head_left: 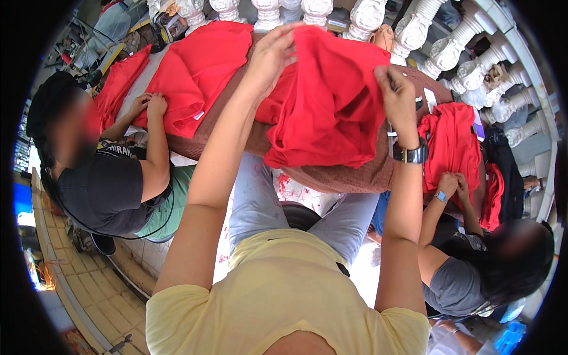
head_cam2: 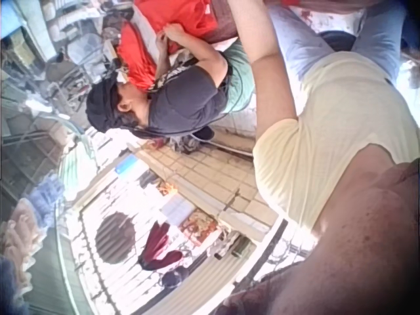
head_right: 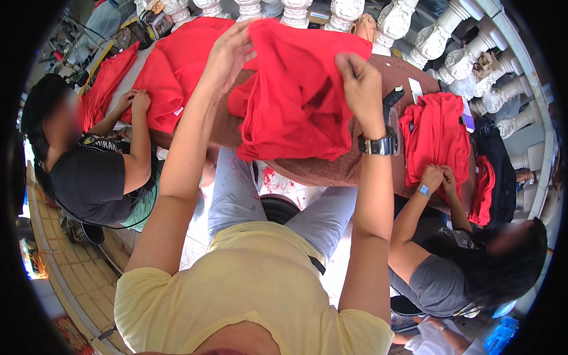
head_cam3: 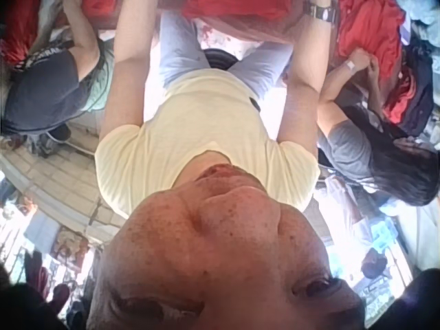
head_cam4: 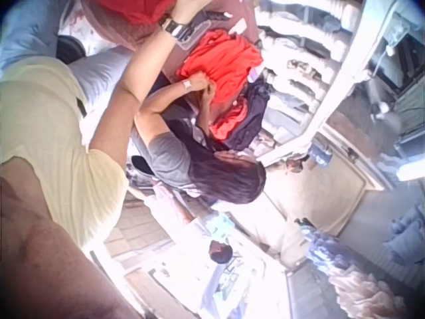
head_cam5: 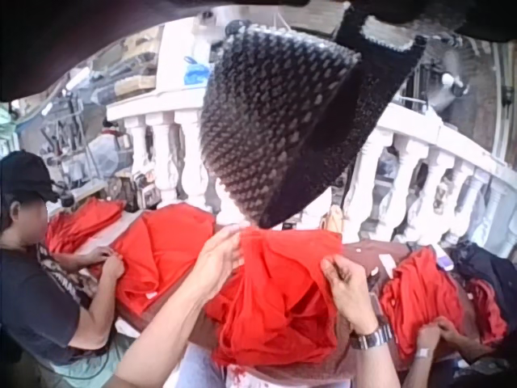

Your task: The person is using shears to trim excess material and threads from the necklines of red t-shirts at a table.

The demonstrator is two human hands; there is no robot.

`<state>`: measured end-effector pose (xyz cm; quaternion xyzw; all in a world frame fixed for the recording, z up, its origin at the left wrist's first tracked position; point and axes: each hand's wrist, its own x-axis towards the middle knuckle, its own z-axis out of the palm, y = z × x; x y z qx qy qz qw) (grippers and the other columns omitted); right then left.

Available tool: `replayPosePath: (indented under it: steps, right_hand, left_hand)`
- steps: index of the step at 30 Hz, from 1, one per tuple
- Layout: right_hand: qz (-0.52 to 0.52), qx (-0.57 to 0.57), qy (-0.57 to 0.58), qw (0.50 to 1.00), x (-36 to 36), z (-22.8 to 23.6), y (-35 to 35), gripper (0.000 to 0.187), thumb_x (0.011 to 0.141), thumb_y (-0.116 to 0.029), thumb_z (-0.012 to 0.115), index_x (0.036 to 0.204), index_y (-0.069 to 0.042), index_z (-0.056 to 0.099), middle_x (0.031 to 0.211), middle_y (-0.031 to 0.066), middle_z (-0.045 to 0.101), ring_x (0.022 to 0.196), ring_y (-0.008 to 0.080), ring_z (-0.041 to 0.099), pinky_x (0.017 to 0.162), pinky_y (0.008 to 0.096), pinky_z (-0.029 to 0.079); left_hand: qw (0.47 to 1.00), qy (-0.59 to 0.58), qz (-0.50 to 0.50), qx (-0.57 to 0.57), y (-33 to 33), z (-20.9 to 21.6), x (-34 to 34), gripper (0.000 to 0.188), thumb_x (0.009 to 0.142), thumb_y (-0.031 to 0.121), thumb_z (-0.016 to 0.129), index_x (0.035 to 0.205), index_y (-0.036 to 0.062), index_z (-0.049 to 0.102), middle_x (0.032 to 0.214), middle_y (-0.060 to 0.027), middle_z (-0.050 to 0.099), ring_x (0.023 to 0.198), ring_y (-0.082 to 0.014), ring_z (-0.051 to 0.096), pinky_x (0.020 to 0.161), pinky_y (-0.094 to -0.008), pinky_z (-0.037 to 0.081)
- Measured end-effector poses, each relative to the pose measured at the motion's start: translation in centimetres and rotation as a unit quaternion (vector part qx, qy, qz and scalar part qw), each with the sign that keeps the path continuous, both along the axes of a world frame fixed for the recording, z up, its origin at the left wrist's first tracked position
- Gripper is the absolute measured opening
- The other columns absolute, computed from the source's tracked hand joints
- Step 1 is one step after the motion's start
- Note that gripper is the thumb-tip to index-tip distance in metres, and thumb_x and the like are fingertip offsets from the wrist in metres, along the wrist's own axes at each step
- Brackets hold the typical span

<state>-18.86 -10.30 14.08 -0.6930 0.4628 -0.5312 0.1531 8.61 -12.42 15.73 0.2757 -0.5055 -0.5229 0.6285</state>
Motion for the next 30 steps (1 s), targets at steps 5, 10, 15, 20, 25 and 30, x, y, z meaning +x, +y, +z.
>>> replayPosePath:
  steps: [5, 10, 15, 20, 25, 30]
  right_hand:
    - [0.027, -0.103, -0.094, 0.990, 0.3, 5.4, -1.9, 0.034, 0.106, -0.028, 0.057, 0.096, 0.004, 0.060, 0.078, -0.0007, 0.053, 0.078, 0.0094, 0.044, 0.074, 0.0262, 0.044]
    - [-0.008, -0.010, 0.029, 1.000, -1.7, -0.8, -2.0, 0.032, 0.099, -0.026, 0.067, 0.094, 0.006, 0.062, 0.070, 0.0067, 0.054, 0.069, 0.0130, 0.045, 0.068, 0.0299, 0.044]
    - [-0.052, 0.006, 0.070, 0.996, 1.5, -8.6, 3.8, 0.024, 0.082, -0.006, 0.073, 0.105, -0.004, 0.067, 0.102, 0.0149, 0.065, 0.089, 0.0317, 0.066, 0.072, 0.0397, 0.052]
    - [0.023, 0.014, 0.052, 0.998, 6.0, -9.5, 7.3, 0.029, 0.079, 0.005, 0.066, 0.106, -0.005, 0.067, 0.107, 0.0120, 0.063, 0.093, 0.0299, 0.067, 0.074, 0.0354, 0.053]
    - [0.049, 0.036, 0.008, 0.998, 5.6, -11.0, 6.7, 0.020, 0.084, 0.005, 0.066, 0.102, -0.003, 0.069, 0.107, 0.0117, 0.062, 0.085, 0.0279, 0.068, 0.070, 0.0332, 0.052]
    - [0.024, -0.026, 0.048, 0.998, 6.7, -10.9, 8.5, 0.028, 0.076, 0.002, 0.071, 0.102, -0.007, 0.069, 0.109, 0.0096, 0.057, 0.078, 0.0258, 0.067, 0.060, 0.0371, 0.053]
  left_hand:
    - [0.961, -0.065, -0.011, -0.269, 1.5, 3.9, -1.4, 0.065, 0.096, 0.001, 0.065, 0.154, 0.0060, 0.036, 0.155, -0.0134, 0.041, 0.142, -0.0115, 0.038, 0.119, -0.0324, 0.028]
    - [0.978, -0.190, -0.036, -0.081, 5.5, -0.3, -1.5, 0.078, 0.085, -0.002, 0.076, 0.153, 0.0057, 0.039, 0.160, -0.0157, 0.035, 0.150, -0.0254, 0.029, 0.121, -0.0419, 0.028]
    - [0.980, -0.185, -0.050, 0.060, 8.2, -13.6, -1.3, 0.086, 0.085, -0.015, 0.069, 0.158, 0.0062, 0.027, 0.151, -0.0148, 0.044, 0.125, -0.0195, 0.058, 0.105, -0.0334, 0.050]
    - [0.989, -0.126, -0.037, 0.062, 10.2, -13.3, -3.3, 0.085, 0.085, -0.014, 0.070, 0.157, 0.0060, 0.029, 0.146, -0.0134, 0.047, 0.123, -0.0186, 0.058, 0.104, -0.0335, 0.050]
    - [0.888, -0.395, 0.234, -0.027, 11.0, -12.4, -3.2, 0.063, 0.080, -0.008, 0.076, 0.138, 0.0037, 0.055, 0.123, -0.0138, 0.055, 0.094, -0.0185, 0.062, 0.081, -0.0330, 0.053]
    - [0.821, -0.406, 0.297, -0.270, 10.7, -15.7, -3.5, 0.030, 0.080, -0.005, 0.075, 0.107, 0.0013, 0.063, 0.110, -0.0155, 0.054, 0.084, -0.0247, 0.060, 0.074, -0.0334, 0.052]
